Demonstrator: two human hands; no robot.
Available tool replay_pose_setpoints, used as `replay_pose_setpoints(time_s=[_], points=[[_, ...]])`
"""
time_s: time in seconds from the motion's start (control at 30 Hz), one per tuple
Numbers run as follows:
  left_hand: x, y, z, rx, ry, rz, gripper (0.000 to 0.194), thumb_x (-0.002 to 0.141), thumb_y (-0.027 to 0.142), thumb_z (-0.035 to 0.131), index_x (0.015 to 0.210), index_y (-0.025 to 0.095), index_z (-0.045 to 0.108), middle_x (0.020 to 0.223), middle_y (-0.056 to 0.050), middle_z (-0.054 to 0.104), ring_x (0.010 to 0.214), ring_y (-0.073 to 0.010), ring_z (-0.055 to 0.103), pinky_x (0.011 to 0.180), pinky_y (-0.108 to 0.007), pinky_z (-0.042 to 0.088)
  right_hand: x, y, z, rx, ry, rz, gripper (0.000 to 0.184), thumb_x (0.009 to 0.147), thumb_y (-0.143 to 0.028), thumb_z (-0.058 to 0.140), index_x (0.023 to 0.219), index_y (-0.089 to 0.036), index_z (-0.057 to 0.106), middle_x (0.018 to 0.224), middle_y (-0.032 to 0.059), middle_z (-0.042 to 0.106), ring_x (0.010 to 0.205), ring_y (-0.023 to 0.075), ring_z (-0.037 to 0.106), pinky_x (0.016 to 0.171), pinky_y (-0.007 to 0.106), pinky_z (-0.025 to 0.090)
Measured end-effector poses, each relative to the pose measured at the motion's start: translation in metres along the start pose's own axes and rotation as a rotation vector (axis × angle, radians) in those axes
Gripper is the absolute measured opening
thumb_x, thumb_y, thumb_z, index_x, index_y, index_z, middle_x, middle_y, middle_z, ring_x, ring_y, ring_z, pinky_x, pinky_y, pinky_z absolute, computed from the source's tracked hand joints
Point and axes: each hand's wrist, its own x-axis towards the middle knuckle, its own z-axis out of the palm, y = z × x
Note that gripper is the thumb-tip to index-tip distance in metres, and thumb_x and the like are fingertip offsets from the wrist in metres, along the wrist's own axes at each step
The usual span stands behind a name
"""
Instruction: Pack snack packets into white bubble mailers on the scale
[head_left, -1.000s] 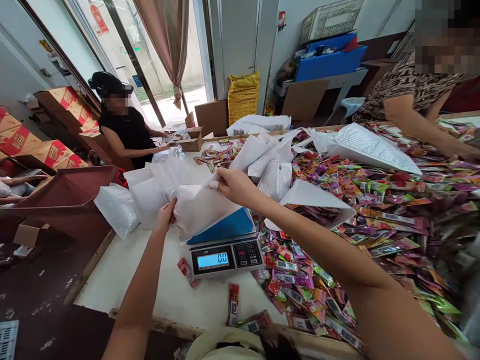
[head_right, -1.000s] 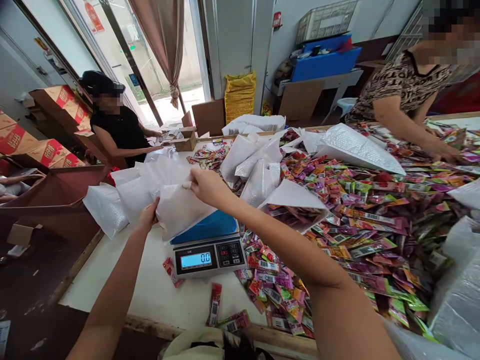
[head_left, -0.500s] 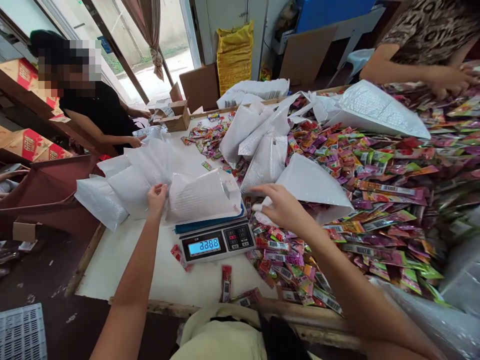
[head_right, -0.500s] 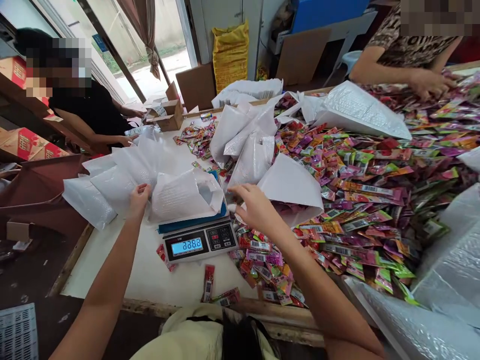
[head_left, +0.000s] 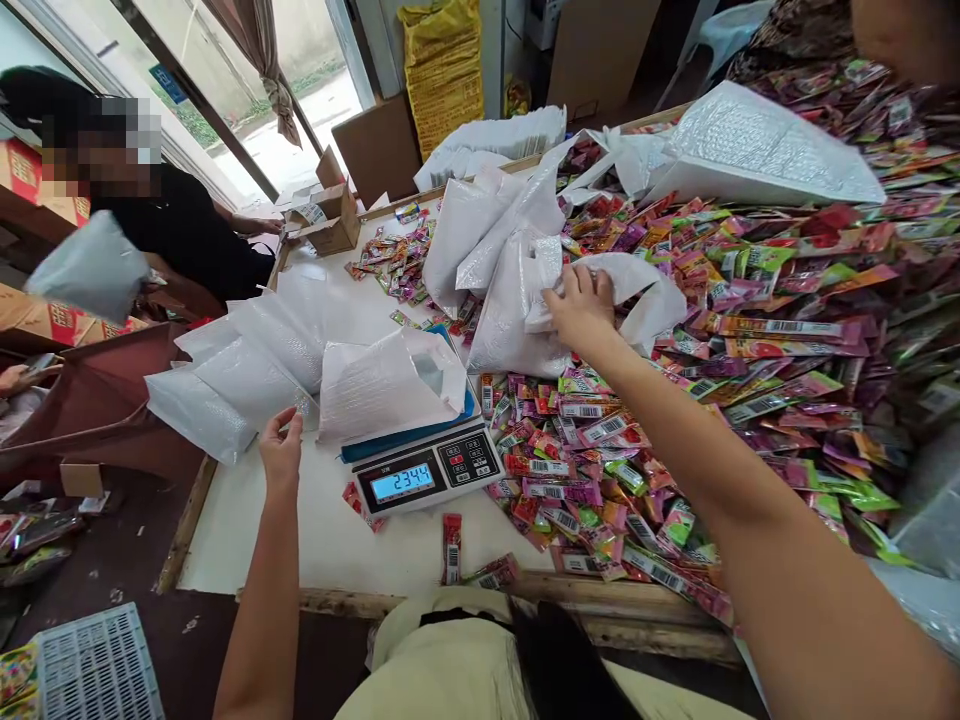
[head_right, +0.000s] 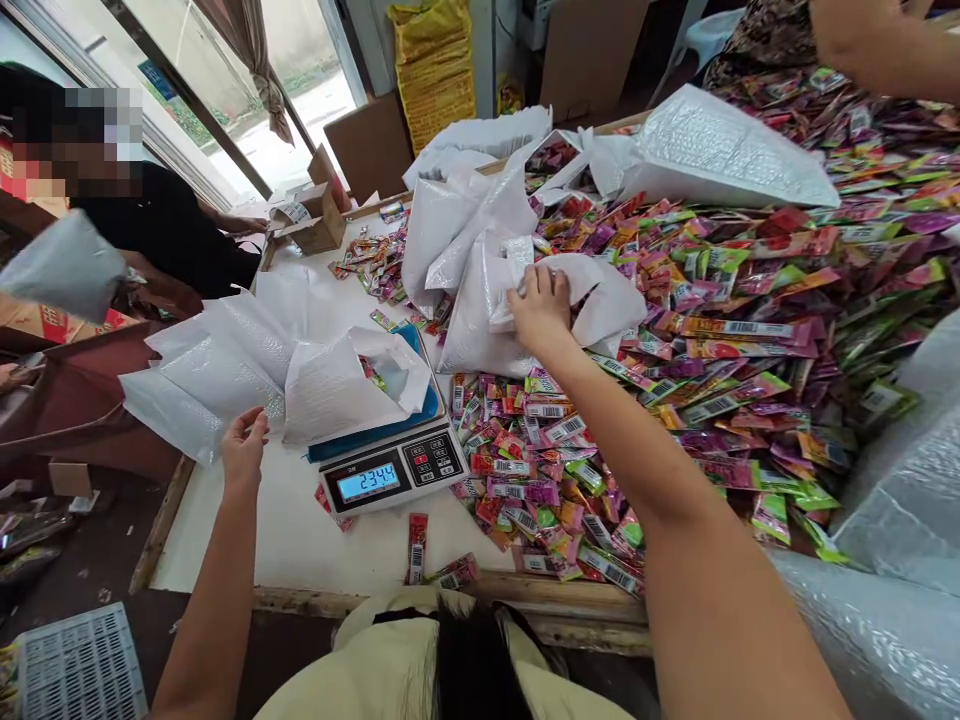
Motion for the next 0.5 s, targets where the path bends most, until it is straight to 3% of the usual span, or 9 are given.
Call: replay_pose_setpoints(time_s=[0.07,0.13,0.2,0.27,0.37,0.43,0.5], points=[[-0.008,-0.005,-0.007,-0.010,-0.009,0.008,0.054,0.071,0.054,0.069,0.109,0.015,0.070,0.100,-0.009,0.069,0.073,-0.0141,0.057,0.065,-0.027,0.048,0.002,-0.012,-0.006,0.003,-0.097,-0.073,0.067,0.083,-0.036,0.071,0.143,-0.012,0.054,0.162,0.0262,0.033,0.148,0.0439,0.029,0.115,0.064,0.021],[-0.016,-0.011,-0.014,-0.003,-0.009,0.012,0.053,0.072,0.054,0.068,0.108,0.015,0.071,0.099,-0.009,0.069,0.076,-0.0155,0.059,0.070,-0.029,0.050,-0.009,-0.027,-0.017,0.016,-0.119,-0.123,0.075,0.078,-0.039,0.076,0.144,-0.011,0.053,0.158,0.0275,0.038,0.145,0.0454,0.033,0.113,0.065,0.023],[-0.023,-0.014,-0.017,0.022,-0.015,0.030,0.050,0.074,0.053,0.067,0.107,0.016,0.071,0.101,-0.010,0.070,0.082,-0.0177,0.062,0.076,-0.031,0.051,-0.025,-0.045,-0.035,0.064,-0.068,-0.148,0.061,0.083,-0.033,0.071,0.138,-0.011,0.058,0.148,0.0274,0.050,0.136,0.0434,0.044,0.110,0.063,0.030],[-0.027,-0.014,-0.017,0.055,-0.020,0.058,0.046,0.077,0.051,0.066,0.106,0.016,0.071,0.100,-0.010,0.070,0.089,-0.0202,0.064,0.082,-0.034,0.052,-0.036,-0.067,-0.056,0.183,-0.040,-0.239,0.044,0.087,-0.020,0.061,0.131,-0.012,0.064,0.131,0.0235,0.062,0.122,0.0362,0.057,0.104,0.054,0.039],[-0.033,-0.007,-0.009,0.088,0.000,0.100,0.040,0.080,0.047,0.065,0.106,0.016,0.071,0.100,-0.011,0.070,0.098,-0.0239,0.065,0.090,-0.038,0.052,-0.034,-0.104,-0.078,0.429,-0.146,-0.537,0.052,0.082,0.000,0.049,0.127,-0.019,0.068,0.119,0.0134,0.070,0.106,0.0242,0.064,0.091,0.037,0.045],[-0.037,0.000,-0.001,0.085,0.025,0.128,0.039,0.082,0.045,0.065,0.107,0.016,0.071,0.105,-0.013,0.071,0.103,-0.0258,0.065,0.093,-0.040,0.052,-0.026,-0.126,-0.078,0.519,-0.229,-0.755,0.058,0.079,0.005,0.047,0.125,-0.022,0.069,0.121,0.0090,0.071,0.109,0.0207,0.063,0.091,0.033,0.044],[-0.043,0.005,0.006,0.084,0.042,0.158,0.040,0.084,0.045,0.065,0.112,0.016,0.071,0.114,-0.015,0.070,0.110,-0.0274,0.064,0.096,-0.041,0.051,-0.019,-0.139,-0.070,0.519,-0.281,-0.912,0.048,0.080,0.003,0.048,0.114,-0.020,0.073,0.118,0.0077,0.072,0.112,0.0202,0.062,0.095,0.034,0.042]])
